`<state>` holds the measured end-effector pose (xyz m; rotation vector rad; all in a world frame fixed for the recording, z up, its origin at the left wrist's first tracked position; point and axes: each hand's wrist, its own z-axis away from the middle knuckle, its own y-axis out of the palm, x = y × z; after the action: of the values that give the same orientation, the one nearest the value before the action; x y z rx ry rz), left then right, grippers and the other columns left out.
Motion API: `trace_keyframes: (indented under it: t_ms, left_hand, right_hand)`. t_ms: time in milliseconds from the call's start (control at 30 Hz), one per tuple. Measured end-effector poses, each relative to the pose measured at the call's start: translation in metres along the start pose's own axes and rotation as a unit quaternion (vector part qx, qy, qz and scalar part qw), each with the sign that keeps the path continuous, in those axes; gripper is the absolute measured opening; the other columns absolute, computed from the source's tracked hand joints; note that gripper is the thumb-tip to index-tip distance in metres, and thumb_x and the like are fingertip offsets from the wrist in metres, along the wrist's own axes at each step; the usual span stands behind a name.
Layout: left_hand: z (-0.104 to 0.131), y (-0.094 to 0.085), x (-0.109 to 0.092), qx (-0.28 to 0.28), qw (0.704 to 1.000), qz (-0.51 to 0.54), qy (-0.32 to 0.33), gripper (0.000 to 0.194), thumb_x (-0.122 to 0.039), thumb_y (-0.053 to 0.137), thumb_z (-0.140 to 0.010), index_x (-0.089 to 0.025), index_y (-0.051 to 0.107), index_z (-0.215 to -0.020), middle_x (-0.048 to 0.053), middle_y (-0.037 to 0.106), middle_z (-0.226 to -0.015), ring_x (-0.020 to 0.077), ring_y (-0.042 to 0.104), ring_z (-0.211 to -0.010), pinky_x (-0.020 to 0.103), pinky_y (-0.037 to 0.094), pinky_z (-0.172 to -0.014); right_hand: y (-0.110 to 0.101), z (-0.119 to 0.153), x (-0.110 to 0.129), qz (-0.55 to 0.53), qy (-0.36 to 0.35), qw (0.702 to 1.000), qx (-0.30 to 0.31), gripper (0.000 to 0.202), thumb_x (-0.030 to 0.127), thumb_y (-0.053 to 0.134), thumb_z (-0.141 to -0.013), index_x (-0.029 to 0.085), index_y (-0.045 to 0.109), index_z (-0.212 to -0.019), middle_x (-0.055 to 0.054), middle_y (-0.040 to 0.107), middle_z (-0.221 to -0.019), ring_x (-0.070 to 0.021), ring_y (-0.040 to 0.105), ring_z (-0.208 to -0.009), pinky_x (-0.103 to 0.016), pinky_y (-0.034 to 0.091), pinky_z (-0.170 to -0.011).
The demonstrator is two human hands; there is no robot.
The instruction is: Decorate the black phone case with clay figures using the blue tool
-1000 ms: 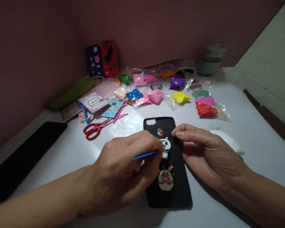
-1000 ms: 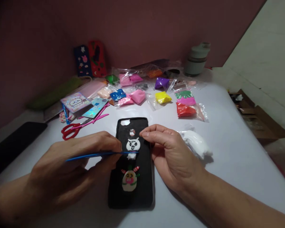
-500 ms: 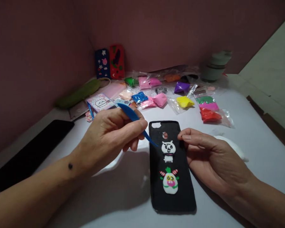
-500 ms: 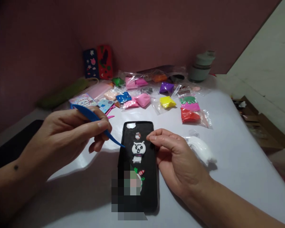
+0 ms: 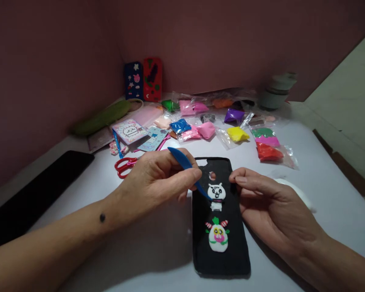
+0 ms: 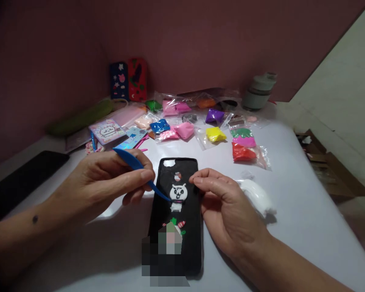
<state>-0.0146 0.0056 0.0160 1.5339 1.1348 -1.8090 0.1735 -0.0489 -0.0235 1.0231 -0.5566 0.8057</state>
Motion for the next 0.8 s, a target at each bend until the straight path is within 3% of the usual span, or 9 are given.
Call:
trace_keyframes:
  t_ms: [167, 267, 367, 467, 533, 600, 700, 800]
  left_hand:
    - [0.003, 0.002, -0.002, 0.017, 1.000, 0.024, 0.007, 0.013, -0.020, 0.062, -0.081, -0.014, 0.063, -0.070, -0.003, 0.058, -0.059, 0.0057, 0.053, -0.049, 0.015, 0.042, -0.046]
    - [0.001, -0.003, 0.001, -0.017, 1.000, 0.007, -0.005, 0.018, -0.027, 0.062, -0.081, -0.016, 0.061, -0.066, -0.003, 0.057, -0.055, 0.0075, 0.051, -0.048, 0.017, 0.041, -0.045]
    - [-0.008, -0.013, 0.007, -0.060, 0.994, -0.042, -0.083, 0.030, -0.036, 0.056, -0.083, -0.017, 0.055, -0.060, -0.003, 0.053, -0.052, 0.0086, 0.046, -0.045, 0.020, 0.036, -0.041]
    - [-0.020, -0.022, 0.015, -0.035, 0.967, -0.181, -0.176, 0.031, -0.039, 0.053, -0.082, -0.019, 0.047, -0.058, -0.004, 0.044, -0.045, 0.0098, 0.040, -0.040, 0.022, 0.028, -0.039]
    - [-0.027, -0.026, 0.021, -0.023, 0.938, -0.319, -0.136, 0.028, -0.037, 0.055, -0.080, -0.018, 0.049, -0.060, -0.003, 0.047, -0.050, 0.0119, 0.045, -0.047, 0.024, 0.030, -0.044]
    - [-0.030, -0.027, 0.027, -0.044, 0.905, -0.412, -0.096, 0.019, -0.036, 0.055, -0.080, -0.017, 0.058, -0.080, 0.000, 0.058, -0.062, 0.0154, 0.052, -0.057, 0.025, 0.034, -0.051]
    - [-0.030, -0.026, 0.033, -0.085, 0.880, -0.465, -0.052, 0.034, -0.036, 0.053, -0.082, -0.017, 0.054, -0.110, 0.003, 0.065, -0.076, 0.0188, 0.058, -0.065, 0.028, 0.037, -0.057]
    - [-0.025, -0.022, 0.032, -0.060, 0.876, -0.478, -0.023, 0.022, -0.032, 0.049, -0.085, -0.018, 0.060, -0.098, 0.004, 0.067, -0.081, 0.0186, 0.060, -0.070, 0.028, 0.039, -0.060]
  right_hand:
    - [0.001, -0.001, 0.000, 0.001, -0.005, 1.000, 0.005, 0.009, 0.017, 0.075, -0.057, 0.015, 0.067, -0.060, -0.002, 0.055, -0.076, -0.0154, 0.050, -0.077, -0.025, 0.043, -0.068]
    - [0.001, -0.001, -0.001, 0.007, -0.010, 1.000, 0.010, 0.009, 0.017, 0.075, -0.060, 0.015, 0.066, -0.061, -0.002, 0.055, -0.075, -0.0140, 0.050, -0.074, -0.023, 0.043, -0.065]
    - [0.001, 0.001, -0.002, 0.027, -0.017, 0.999, 0.013, 0.008, 0.018, 0.073, -0.064, 0.016, 0.066, -0.065, -0.001, 0.056, -0.073, -0.0125, 0.049, -0.069, -0.022, 0.041, -0.061]
    - [0.002, 0.004, -0.003, 0.072, -0.023, 0.997, 0.013, 0.010, 0.020, 0.072, -0.070, 0.018, 0.063, -0.067, 0.000, 0.054, -0.068, -0.0110, 0.047, -0.064, -0.020, 0.039, -0.057]
    - [0.002, 0.006, -0.004, 0.107, -0.021, 0.994, 0.009, 0.011, 0.023, 0.071, -0.073, 0.019, 0.061, -0.069, 0.002, 0.052, -0.066, -0.0103, 0.044, -0.061, -0.019, 0.038, -0.054]
    - [0.001, 0.009, -0.006, 0.163, -0.025, 0.986, 0.013, 0.012, 0.029, 0.069, -0.077, 0.021, 0.061, -0.073, 0.002, 0.051, -0.068, -0.0108, 0.044, -0.062, -0.020, 0.037, -0.054]
    - [-0.003, 0.012, -0.007, 0.285, -0.078, 0.955, 0.028, 0.016, 0.038, 0.063, -0.082, 0.024, 0.059, -0.074, 0.003, 0.051, -0.073, -0.0129, 0.046, -0.067, -0.023, 0.039, -0.057]
    - [-0.006, 0.013, -0.006, 0.409, -0.161, 0.898, 0.000, 0.022, 0.044, 0.059, -0.083, 0.026, 0.058, -0.070, 0.001, 0.060, -0.096, -0.0201, 0.053, -0.097, -0.030, 0.043, -0.080]
